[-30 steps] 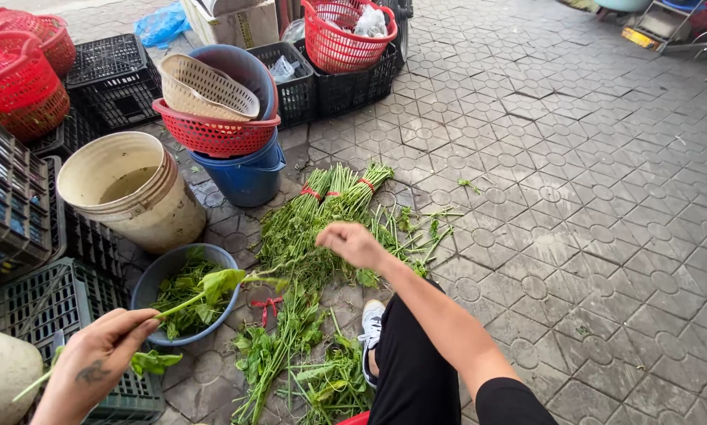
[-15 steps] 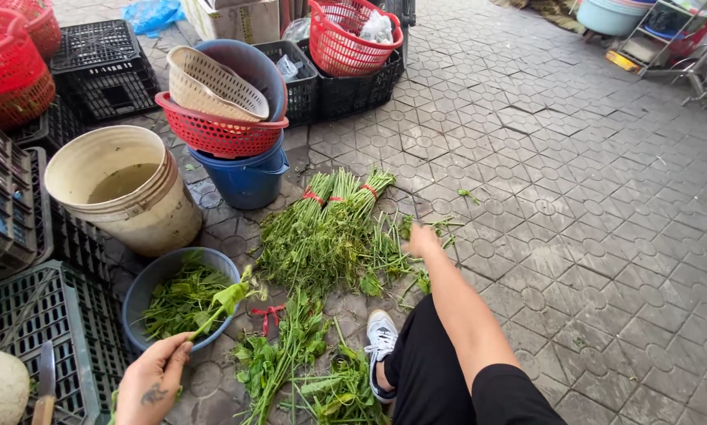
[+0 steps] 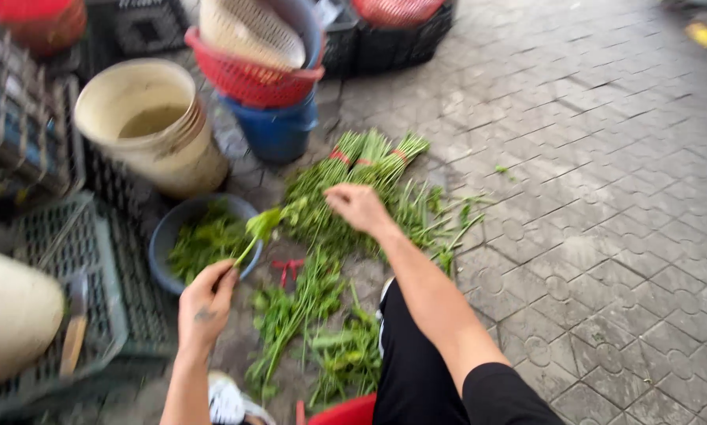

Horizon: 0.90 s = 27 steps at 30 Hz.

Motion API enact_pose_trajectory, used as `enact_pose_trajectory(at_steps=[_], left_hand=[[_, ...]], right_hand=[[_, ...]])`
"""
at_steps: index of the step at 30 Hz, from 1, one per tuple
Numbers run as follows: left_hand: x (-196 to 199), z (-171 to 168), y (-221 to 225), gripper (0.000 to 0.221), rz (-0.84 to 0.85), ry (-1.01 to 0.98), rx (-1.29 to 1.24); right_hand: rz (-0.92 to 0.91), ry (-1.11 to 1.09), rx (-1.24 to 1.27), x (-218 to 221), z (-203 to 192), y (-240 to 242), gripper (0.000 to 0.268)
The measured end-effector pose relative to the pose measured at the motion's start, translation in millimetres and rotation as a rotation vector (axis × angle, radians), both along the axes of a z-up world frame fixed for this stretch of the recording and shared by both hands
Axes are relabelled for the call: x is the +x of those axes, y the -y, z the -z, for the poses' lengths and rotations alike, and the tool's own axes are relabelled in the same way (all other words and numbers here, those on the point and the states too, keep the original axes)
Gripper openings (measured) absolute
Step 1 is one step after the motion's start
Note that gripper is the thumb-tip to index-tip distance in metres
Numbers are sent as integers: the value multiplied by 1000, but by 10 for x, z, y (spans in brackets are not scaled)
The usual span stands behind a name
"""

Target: Plucking leaves from vegetable stems and placing them into a bowl

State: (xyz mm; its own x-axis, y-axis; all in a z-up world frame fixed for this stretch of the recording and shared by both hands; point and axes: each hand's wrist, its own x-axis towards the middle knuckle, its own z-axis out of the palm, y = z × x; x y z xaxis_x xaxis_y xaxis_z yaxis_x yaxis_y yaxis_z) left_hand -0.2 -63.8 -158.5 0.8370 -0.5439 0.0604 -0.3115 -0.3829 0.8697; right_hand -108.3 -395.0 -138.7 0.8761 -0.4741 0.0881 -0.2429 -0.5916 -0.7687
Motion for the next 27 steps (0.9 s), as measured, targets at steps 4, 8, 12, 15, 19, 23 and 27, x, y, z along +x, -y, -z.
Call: enact_pose_trajectory(at_steps=[4, 8, 12, 15, 19, 23, 27], left_hand=[[-123, 46, -15, 19, 15, 137, -81], [-178, 132, -139, 16, 36, 108, -63], [-210, 91, -139, 14, 45, 47, -72], [-191, 108, -116, 16, 58, 38, -48], [-199, 135, -81, 16, 59, 31, -32], [-171, 121, -39, 20, 87, -54, -5], [-126, 265, -28, 26, 101, -254, -125]], right_hand=[[47, 272, -40, -62, 235, 33, 14], [117, 362, -143, -133, 446, 160, 14], [70, 462, -161, -155, 224, 66, 12], [-24, 488, -183, -87, 261, -58, 8], [-113, 525, -256, -20, 251, -289, 8], [-197, 554, -222, 20, 143, -442, 3], [-154, 562, -216, 53, 163, -412, 3]])
